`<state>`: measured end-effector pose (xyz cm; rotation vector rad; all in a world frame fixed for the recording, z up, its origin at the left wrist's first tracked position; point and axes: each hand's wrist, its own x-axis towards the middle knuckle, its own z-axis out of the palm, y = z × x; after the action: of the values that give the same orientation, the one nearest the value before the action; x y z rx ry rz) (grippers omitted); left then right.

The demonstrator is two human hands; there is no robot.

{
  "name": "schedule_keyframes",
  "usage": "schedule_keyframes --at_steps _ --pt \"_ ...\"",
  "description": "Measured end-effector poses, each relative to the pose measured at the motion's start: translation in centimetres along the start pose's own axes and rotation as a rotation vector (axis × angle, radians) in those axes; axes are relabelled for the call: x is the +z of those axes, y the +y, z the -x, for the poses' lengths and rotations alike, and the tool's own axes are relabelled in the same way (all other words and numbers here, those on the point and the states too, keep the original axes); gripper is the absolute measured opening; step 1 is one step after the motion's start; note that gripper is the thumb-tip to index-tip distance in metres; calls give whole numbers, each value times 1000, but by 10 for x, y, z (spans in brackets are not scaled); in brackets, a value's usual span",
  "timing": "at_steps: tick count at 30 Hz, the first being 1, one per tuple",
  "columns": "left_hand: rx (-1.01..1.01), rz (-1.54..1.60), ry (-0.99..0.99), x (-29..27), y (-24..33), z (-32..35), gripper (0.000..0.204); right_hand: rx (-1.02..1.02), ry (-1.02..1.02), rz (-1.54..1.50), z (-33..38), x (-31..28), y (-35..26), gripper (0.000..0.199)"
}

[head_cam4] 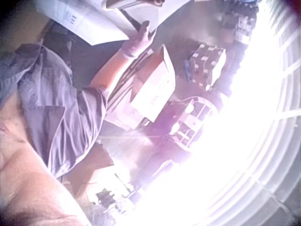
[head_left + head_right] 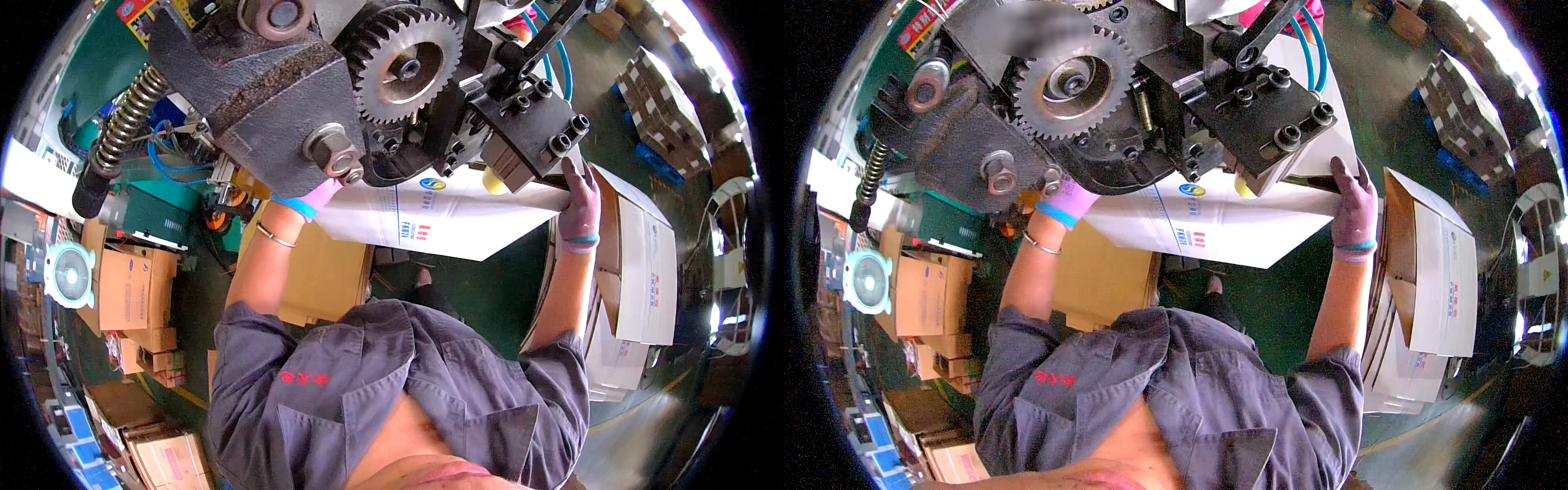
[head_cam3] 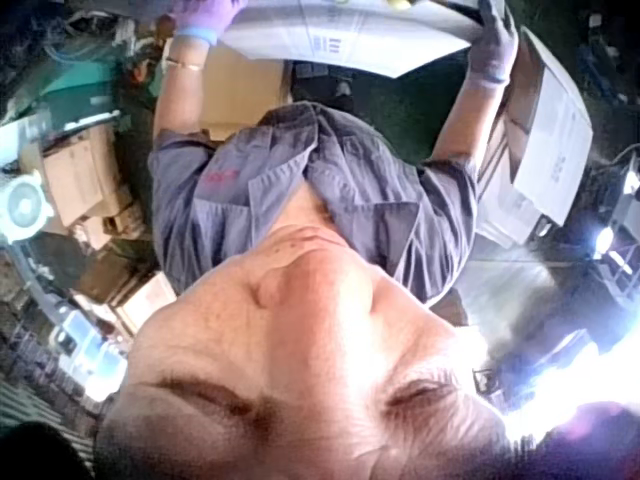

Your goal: The person folds cardboard boxes by hand and with the assistance of a machine, placing each folded box onto a growing stack on the floor.

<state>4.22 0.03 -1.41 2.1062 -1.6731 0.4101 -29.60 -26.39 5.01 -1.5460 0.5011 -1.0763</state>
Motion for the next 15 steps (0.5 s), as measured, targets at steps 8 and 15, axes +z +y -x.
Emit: schedule_keyframes --at_steps 8,15 --pt "-226 444 -176 -31 21 -6 53 -187 79 174 2 -6 33 35" --pt "-235 -136 -152 -29 18 -7 56 53 189 -206 -1 5 23 47"
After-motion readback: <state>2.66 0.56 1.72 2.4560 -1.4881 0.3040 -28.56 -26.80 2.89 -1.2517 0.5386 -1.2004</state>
